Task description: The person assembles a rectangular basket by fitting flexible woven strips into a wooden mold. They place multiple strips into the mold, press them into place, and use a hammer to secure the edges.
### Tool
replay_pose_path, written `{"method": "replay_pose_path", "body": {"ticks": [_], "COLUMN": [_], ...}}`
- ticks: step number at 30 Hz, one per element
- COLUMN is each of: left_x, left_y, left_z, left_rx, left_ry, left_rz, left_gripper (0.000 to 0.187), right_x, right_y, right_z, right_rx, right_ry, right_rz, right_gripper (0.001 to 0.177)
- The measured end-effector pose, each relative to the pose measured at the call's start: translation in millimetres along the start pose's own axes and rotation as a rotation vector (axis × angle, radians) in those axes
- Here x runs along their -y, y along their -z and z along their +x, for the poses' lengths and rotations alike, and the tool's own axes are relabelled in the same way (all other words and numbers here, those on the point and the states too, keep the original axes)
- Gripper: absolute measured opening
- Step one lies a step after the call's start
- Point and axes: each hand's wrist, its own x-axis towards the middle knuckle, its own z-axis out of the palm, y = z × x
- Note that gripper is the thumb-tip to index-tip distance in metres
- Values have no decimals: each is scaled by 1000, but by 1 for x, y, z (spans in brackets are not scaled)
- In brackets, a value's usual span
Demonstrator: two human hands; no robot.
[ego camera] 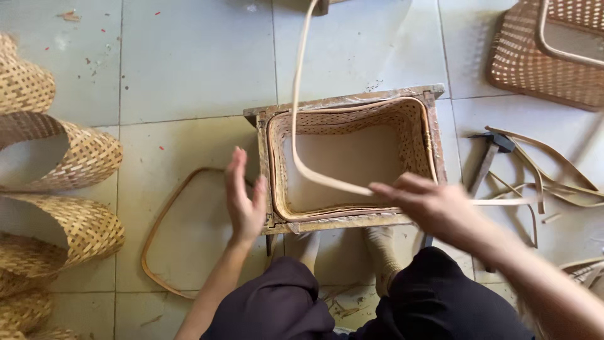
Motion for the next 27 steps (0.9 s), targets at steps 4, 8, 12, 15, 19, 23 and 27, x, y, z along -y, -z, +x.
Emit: {"method": "replay_pose_path", "body": {"ticks": [4, 8, 12, 15, 19, 23, 27], "left_x": [15, 34, 38, 38, 44, 48, 52], "left_y": [-13, -26, -20, -15, -17, -21, -24], "left_z": [-43, -59, -64, -68, -69, -76, -82], "left_rx": [239, 433, 482, 486, 471, 468, 521], "left_ry": [-277, -440, -332, -297, -309, -364, -407], "left_rz": [247, 249, 210, 239, 243, 262, 372], "left_gripper": [46, 30, 17, 14, 12, 40, 70], "right_x": [-7, -4, 4, 2, -16, -40, -49], "right_y": [-87, -118, -118, -121, -126, -130, -126], "right_z": [20, 27, 35, 46, 73, 93, 104], "right_rx": [-94, 127, 2, 118, 14, 96, 346], "right_ry": [175, 73, 236, 217, 380, 434, 300], "right_rz": [-191, -77, -78, -55, 3, 277, 511], "right_gripper": [67, 70, 66, 65, 48, 44, 40]}}
